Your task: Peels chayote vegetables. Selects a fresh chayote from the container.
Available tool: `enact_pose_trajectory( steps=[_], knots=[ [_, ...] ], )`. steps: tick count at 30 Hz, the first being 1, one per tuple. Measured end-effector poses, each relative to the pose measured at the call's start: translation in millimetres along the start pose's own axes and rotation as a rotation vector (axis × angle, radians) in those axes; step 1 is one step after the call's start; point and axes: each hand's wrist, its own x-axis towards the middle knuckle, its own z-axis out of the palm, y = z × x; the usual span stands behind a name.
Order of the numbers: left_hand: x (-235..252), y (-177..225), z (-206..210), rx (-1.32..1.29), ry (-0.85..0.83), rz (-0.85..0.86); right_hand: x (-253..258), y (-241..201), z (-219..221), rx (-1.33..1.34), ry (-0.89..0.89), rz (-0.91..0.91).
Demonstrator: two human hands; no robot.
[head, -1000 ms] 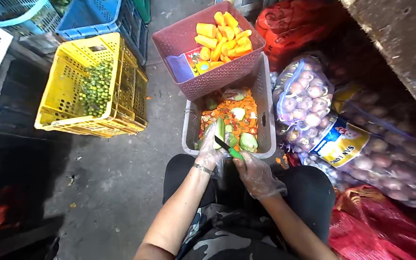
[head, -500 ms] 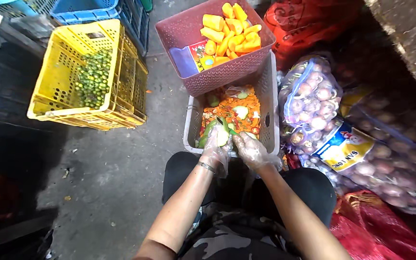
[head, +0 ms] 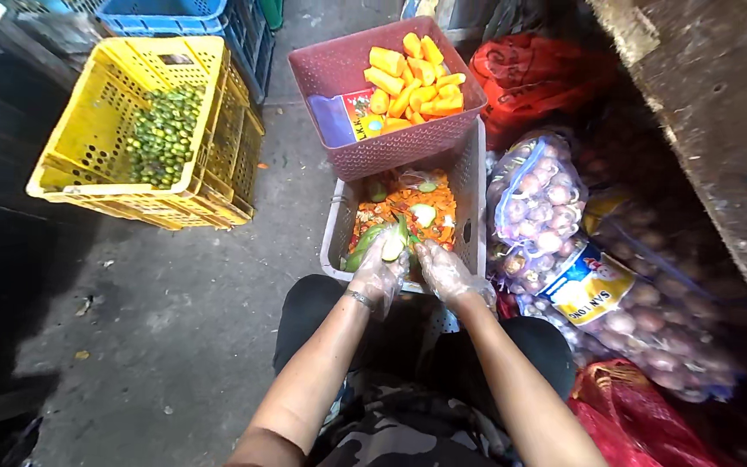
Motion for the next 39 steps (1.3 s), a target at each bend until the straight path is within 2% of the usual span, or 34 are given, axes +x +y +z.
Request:
enact_pose_trajectory(
  steps=[6, 11, 14, 15, 19, 21, 23, 27, 30, 33, 35, 37, 39],
  knots=[
    [9.4, -1.9, -3.6, 0.014, 0.076, 0.071, 19.1, -6.8, -10.2, 0.016, -0.129, 0.035],
    [0.5, 3.6, 2.9, -0.047, 0.009, 0.093, 4.4, -1.9, -4.7, 0.067, -0.025, -0.023],
    [0.0, -3.7, -5.6, -0.028, -0.112, 0.100, 20.4, 21.1, -4.5, -0.202, -0.244, 0.028],
    [-0.4, -1.9, -5.4, -0.006, -0.129, 0.131, 21.1, 27.3, -6.8, -0.205, -0.268, 0.068],
    [2.4, -2.0, -12.4, 0.321, 0.003, 0.242, -9.5, 35.0, -24.8, 0.161, -0.064, 0.209],
    [3.1, 1.8, -8.0, 0.410, 0.042, 0.270, -28.1, 30.4, -31.4, 0.297, 0.051, 0.143],
    [0.4, 0.6, -8.7, 0.397, -0.005, 0.262, -44.3, 26.1, -22.7, 0.374, 0.108, 0.014],
    [-12.8, 1.3, -6.6, 0.307, -0.274, 0.140, -48.3, 19.9, -8.3, 0.170, 0.003, -0.063],
    [-14.4, -0.3, -14.4, 0.310, -0.383, 0.095, -57.8, 17.0, -10.8, 0.236, -0.060, -0.118],
    [-17.5, 5.0, -10.5, 0.444, -0.332, 0.128, -62.7, 24.7, -13.1, 0.506, 0.055, -0.112],
    [-22.5, 12.6, -5.1, 0.679, -0.240, 0.165, -65.4, 28.4, -21.0, 0.350, 0.175, -0.113],
    [-21.7, 18.7, -3.4, 0.902, -0.161, 0.186, -65.1, 24.9, -22.7, 0.130, 0.174, -0.135],
    [-20.2, 24.1, -2.4, 1.051, -0.144, 0.214, -62.0, 15.6, -19.9, 0.024, 0.150, -0.148]
  ],
)
